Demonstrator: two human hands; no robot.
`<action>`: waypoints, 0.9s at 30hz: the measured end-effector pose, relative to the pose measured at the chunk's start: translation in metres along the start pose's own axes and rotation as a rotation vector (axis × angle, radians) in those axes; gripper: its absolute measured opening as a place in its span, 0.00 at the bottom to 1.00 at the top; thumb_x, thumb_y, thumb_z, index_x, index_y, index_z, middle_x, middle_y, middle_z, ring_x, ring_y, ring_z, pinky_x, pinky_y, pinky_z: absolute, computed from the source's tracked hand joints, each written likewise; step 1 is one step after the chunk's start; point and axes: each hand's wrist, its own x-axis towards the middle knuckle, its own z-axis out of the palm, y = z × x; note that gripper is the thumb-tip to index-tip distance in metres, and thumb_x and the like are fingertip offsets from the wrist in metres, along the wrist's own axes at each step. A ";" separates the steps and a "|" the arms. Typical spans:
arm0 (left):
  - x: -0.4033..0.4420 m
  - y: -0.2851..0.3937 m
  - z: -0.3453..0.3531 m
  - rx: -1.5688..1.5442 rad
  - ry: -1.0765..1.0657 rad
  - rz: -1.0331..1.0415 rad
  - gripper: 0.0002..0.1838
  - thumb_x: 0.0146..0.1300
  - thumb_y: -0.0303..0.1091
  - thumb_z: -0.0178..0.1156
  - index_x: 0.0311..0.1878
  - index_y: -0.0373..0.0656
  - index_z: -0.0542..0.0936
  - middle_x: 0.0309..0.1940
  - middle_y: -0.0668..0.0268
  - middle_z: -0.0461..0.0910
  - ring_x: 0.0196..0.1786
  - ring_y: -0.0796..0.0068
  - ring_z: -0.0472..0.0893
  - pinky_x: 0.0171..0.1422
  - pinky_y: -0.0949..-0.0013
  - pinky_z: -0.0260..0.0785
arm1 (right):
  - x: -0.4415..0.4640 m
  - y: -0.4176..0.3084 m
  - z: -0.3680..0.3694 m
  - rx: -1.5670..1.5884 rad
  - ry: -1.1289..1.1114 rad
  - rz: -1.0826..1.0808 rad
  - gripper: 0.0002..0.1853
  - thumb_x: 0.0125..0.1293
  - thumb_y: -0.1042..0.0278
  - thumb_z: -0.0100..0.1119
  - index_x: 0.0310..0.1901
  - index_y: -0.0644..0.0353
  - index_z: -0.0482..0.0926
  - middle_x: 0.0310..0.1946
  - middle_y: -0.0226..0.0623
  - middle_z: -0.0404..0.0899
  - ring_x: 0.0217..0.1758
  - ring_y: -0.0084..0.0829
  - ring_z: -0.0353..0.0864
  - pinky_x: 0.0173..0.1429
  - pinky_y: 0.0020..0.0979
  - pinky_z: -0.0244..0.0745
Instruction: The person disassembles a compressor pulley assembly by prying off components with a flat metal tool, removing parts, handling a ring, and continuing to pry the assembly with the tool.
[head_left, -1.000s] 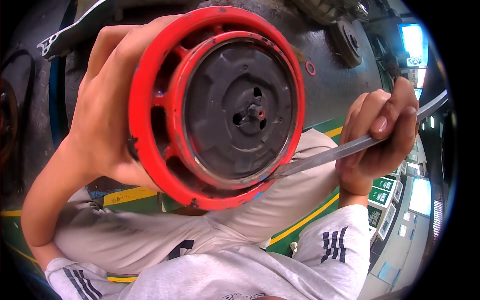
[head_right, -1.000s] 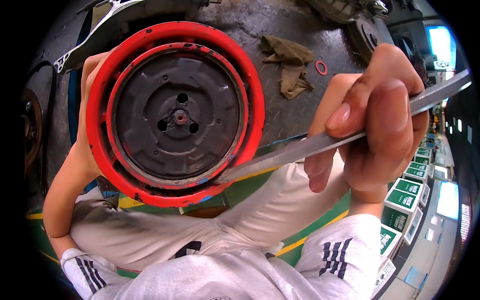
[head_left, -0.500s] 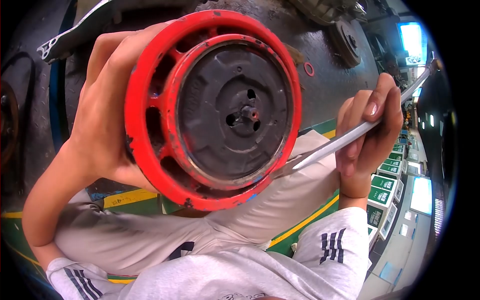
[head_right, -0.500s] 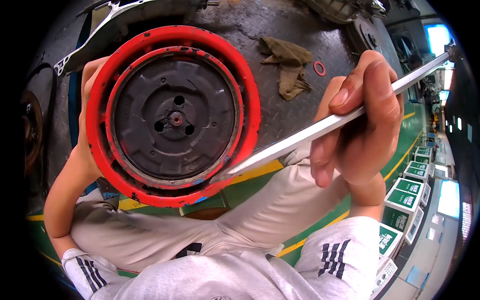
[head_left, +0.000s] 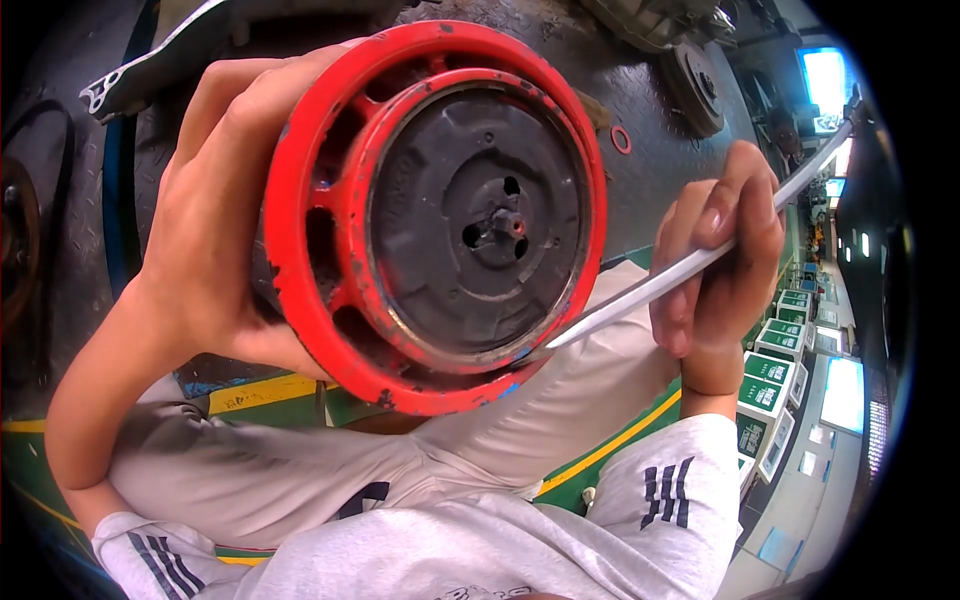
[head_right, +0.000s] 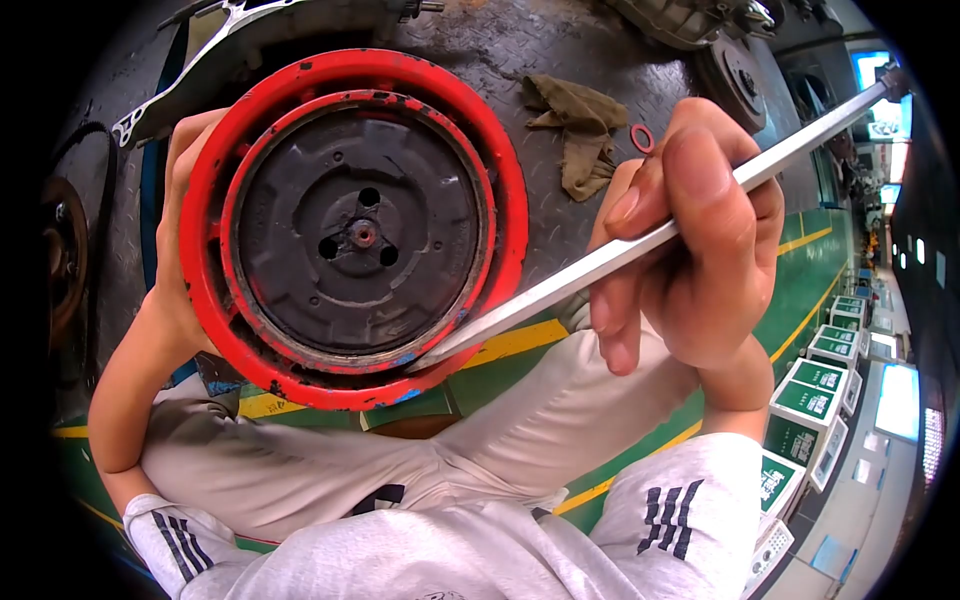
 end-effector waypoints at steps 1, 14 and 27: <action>0.000 0.000 -0.001 0.002 -0.007 0.012 0.53 0.45 0.47 0.75 0.73 0.31 0.65 0.69 0.51 0.68 0.67 0.50 0.68 0.71 0.52 0.63 | -0.001 0.001 -0.001 -0.002 -0.024 -0.012 0.19 0.79 0.58 0.45 0.31 0.63 0.68 0.12 0.47 0.71 0.05 0.29 0.68 0.07 0.24 0.62; -0.002 0.003 0.001 0.000 0.017 -0.004 0.49 0.47 0.44 0.74 0.71 0.31 0.67 0.69 0.50 0.68 0.67 0.47 0.68 0.71 0.51 0.63 | -0.005 -0.006 -0.009 -0.225 -0.171 -0.343 0.19 0.83 0.54 0.38 0.33 0.54 0.67 0.15 0.34 0.75 0.07 0.20 0.70 0.14 0.13 0.67; 0.000 0.005 0.000 -0.018 0.034 0.001 0.53 0.45 0.50 0.76 0.71 0.30 0.67 0.69 0.49 0.69 0.66 0.47 0.69 0.70 0.49 0.63 | 0.001 -0.017 -0.017 -0.272 -0.294 -0.458 0.18 0.83 0.57 0.34 0.38 0.57 0.69 0.19 0.35 0.77 0.10 0.20 0.75 0.15 0.15 0.72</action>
